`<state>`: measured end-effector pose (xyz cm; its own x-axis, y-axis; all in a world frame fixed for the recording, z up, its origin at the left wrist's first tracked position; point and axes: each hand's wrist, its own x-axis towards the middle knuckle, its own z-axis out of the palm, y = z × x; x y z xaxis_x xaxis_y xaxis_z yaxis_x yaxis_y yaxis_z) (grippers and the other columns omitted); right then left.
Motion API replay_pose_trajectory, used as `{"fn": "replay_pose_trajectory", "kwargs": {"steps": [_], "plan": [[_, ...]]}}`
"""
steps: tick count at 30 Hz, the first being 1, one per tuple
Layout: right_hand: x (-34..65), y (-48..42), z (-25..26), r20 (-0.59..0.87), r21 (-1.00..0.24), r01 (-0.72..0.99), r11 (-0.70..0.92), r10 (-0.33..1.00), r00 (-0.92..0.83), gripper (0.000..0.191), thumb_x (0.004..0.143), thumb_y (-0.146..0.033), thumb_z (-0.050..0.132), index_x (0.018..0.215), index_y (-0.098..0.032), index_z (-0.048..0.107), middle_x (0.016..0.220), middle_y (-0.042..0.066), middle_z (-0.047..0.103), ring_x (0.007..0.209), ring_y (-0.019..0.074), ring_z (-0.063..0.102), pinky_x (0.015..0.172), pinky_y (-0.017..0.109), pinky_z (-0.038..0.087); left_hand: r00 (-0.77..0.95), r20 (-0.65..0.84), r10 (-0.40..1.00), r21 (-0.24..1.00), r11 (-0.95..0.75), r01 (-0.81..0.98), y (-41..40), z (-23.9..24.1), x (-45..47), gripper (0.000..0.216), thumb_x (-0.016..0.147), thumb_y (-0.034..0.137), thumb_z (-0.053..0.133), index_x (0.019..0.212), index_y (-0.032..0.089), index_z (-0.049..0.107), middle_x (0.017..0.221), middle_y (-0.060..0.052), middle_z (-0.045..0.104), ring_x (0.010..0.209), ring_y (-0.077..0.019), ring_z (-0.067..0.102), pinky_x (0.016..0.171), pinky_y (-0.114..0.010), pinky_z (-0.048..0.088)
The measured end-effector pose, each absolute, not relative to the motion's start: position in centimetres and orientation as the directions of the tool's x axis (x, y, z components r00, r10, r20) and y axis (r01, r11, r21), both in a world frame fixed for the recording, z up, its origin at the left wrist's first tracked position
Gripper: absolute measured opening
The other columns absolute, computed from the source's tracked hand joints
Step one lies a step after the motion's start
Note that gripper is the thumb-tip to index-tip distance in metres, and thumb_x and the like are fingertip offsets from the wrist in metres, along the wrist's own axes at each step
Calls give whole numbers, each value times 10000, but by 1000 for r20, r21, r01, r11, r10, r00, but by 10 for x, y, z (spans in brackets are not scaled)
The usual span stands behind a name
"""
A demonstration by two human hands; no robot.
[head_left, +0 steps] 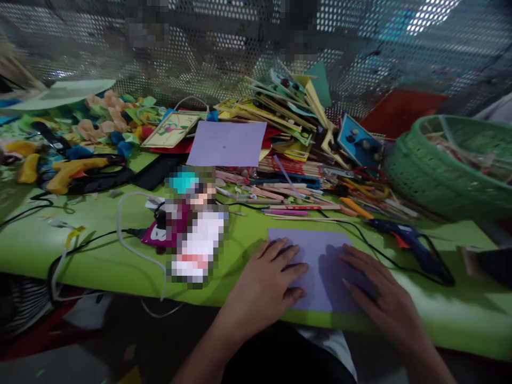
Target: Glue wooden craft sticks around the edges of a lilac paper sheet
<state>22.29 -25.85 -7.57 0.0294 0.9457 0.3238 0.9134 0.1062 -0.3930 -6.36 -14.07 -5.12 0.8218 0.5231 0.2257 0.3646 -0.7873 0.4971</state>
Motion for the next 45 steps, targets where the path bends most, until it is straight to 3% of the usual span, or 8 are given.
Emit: {"fn": "replay_pose_trajectory", "kwargs": {"steps": [14,35,45], "plan": [[220,-257,-73,322,-343,931,123,947,-6,370,963,-342,647,1332,-320,671,1482,65,672,1348,285,636,1116,502,545,823,205,530,496,-781,380,-141,-52,-63,447,1039,461,616,1447,278,617,1611,-26,539,1537,-260,411,1306,-535,292],[226,-257,-71,332,-385,917,99,943,38,371,979,-441,621,1334,-345,668,1458,65,689,1290,317,682,1037,525,600,815,240,528,479,-794,374,-142,-54,-65,447,1041,491,600,1428,270,627,1590,-25,559,1525,-255,422,1306,-496,289],[225,-177,-20,363,-244,933,263,917,-164,361,1014,-394,572,1360,-347,664,1430,43,712,1360,308,630,1154,556,490,816,266,513,466,-809,357,-142,-51,-66,419,1025,457,638,1401,271,646,1537,-44,598,1493,-264,456,1275,-505,332]]}}
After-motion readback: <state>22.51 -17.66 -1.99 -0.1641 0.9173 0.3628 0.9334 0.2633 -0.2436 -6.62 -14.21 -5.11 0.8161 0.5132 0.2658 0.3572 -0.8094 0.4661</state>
